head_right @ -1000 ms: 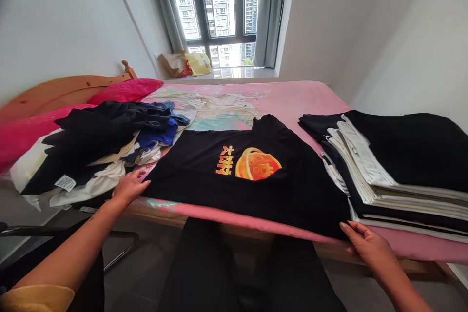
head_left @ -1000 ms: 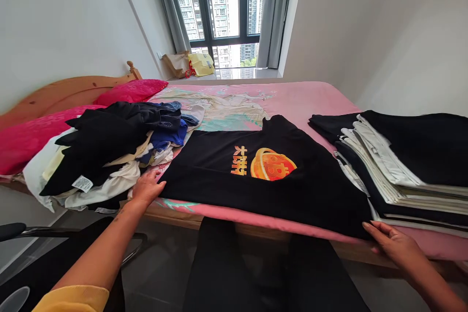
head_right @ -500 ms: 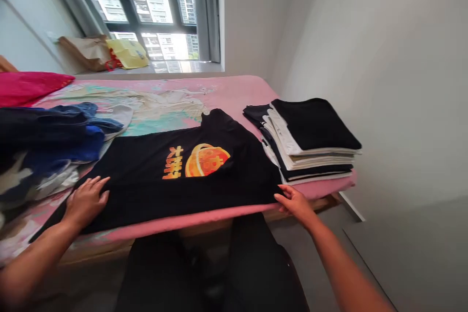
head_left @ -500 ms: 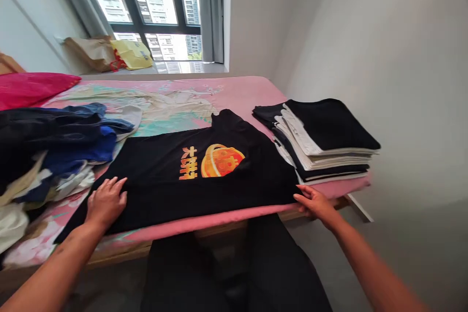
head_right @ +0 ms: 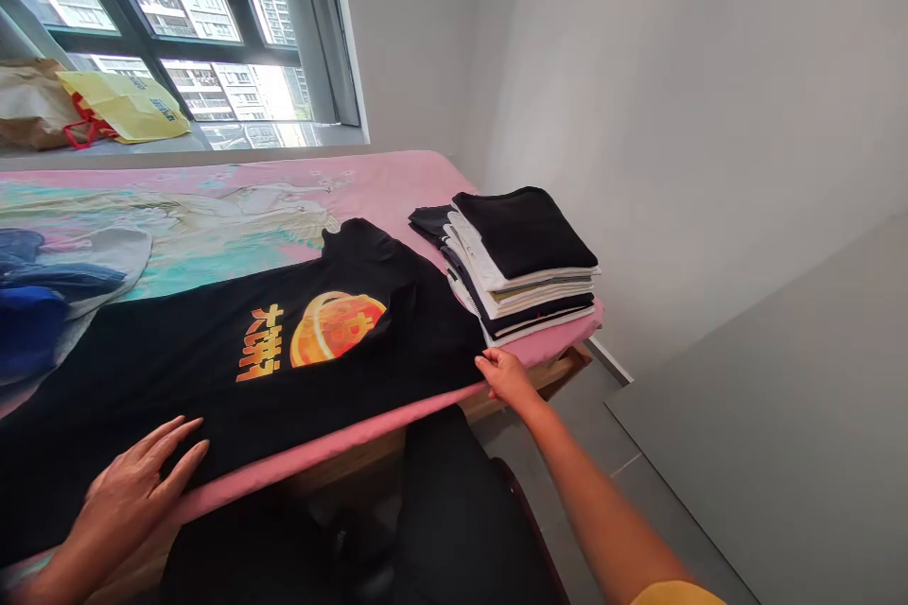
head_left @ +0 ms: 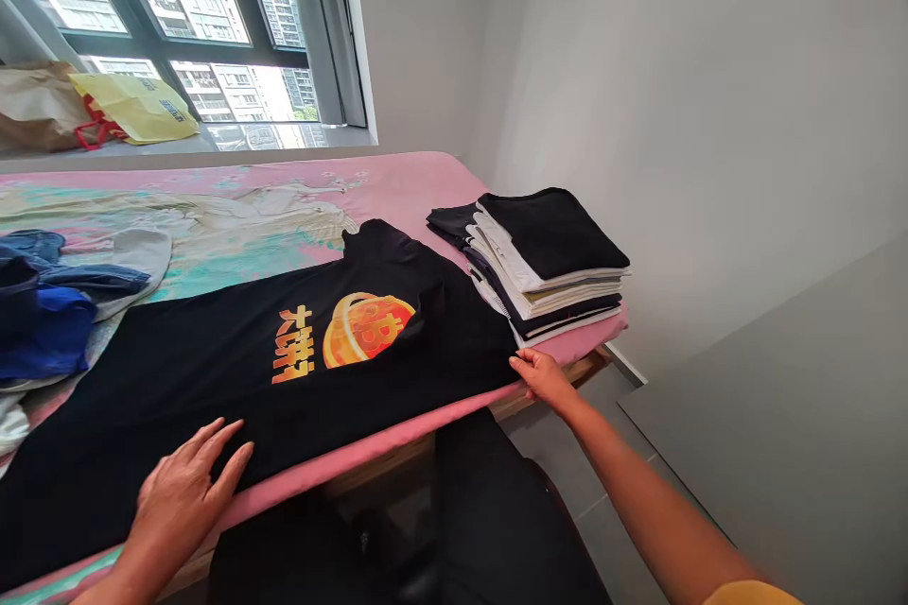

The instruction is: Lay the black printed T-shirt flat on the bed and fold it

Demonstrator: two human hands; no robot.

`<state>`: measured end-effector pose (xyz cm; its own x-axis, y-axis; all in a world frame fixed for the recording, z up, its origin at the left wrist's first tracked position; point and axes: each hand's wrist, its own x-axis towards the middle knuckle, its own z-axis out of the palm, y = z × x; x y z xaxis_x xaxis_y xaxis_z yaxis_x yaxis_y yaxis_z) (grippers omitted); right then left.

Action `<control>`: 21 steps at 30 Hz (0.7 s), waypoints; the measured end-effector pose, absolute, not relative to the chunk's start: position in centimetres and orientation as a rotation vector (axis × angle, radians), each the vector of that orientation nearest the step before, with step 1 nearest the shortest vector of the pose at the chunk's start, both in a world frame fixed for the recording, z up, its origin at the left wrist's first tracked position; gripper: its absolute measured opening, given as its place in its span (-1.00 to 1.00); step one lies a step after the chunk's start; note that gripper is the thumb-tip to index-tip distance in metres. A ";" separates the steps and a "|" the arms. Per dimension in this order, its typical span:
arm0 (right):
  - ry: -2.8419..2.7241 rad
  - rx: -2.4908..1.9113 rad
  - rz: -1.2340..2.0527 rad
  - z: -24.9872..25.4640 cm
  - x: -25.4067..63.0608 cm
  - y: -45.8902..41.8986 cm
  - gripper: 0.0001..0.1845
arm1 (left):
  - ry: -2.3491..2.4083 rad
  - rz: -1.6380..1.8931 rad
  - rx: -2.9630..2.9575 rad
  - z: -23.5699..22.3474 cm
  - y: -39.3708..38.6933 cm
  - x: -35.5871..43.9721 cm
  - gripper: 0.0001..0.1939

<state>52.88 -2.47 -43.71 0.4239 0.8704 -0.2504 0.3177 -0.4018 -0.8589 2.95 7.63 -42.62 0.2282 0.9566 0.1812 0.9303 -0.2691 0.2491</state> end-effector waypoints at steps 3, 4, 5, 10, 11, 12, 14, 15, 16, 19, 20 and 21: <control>-1.019 -1.906 0.903 -44.0 52.7 -2.4 -0.70 | 1.638 0.608 2.436 -40.2 8.2 8.3 -0.45; -1.014 -1.897 0.902 -44.1 52.7 -2.4 -0.69 | 1.553 0.627 2.464 -39.4 8.3 10.7 -0.46; -1.008 -1.887 0.904 -44.3 52.6 -2.4 -0.70 | 1.464 0.620 2.498 -38.7 8.5 13.3 -0.47; -0.974 -1.855 0.926 -44.6 52.6 -2.4 -0.73 | 1.228 0.550 2.665 -36.9 11.0 25.3 -0.31; -0.978 -1.851 0.913 -44.6 52.7 -2.5 -0.74 | 1.252 0.505 2.661 -36.8 11.8 26.9 -0.33; -0.982 -1.848 0.897 -44.6 52.7 -2.5 -0.74 | 1.296 0.461 2.633 -36.8 12.8 28.0 -0.40; -0.975 -1.843 0.878 -44.7 52.8 -2.4 -0.73 | 1.437 0.454 2.515 -36.7 14.8 29.0 -0.58; -0.961 -1.835 0.887 -44.7 52.9 -2.4 -0.73 | 1.521 0.498 2.434 -36.7 15.9 29.0 -0.62; -0.940 -1.822 0.903 -44.7 52.9 -2.4 -0.72 | 1.608 0.564 2.346 -36.7 16.8 28.6 -0.62; -0.877 -1.748 0.931 -44.7 52.7 -2.4 -0.67 | 1.771 0.642 2.126 -37.2 19.2 26.6 -0.59; -0.863 -1.720 0.919 -44.7 52.7 -2.4 -0.65 | 1.782 0.596 2.083 -37.6 19.6 25.9 -0.59; -0.854 -1.696 0.895 -44.7 52.7 -2.4 -0.63 | 1.769 0.541 2.061 -38.0 20.0 25.3 -0.59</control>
<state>52.65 -2.42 -44.74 0.4775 0.8627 -0.1667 0.1263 -0.2551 -0.9586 25.28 19.97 -37.99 0.1380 0.9892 0.0487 0.8473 -0.1434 0.5114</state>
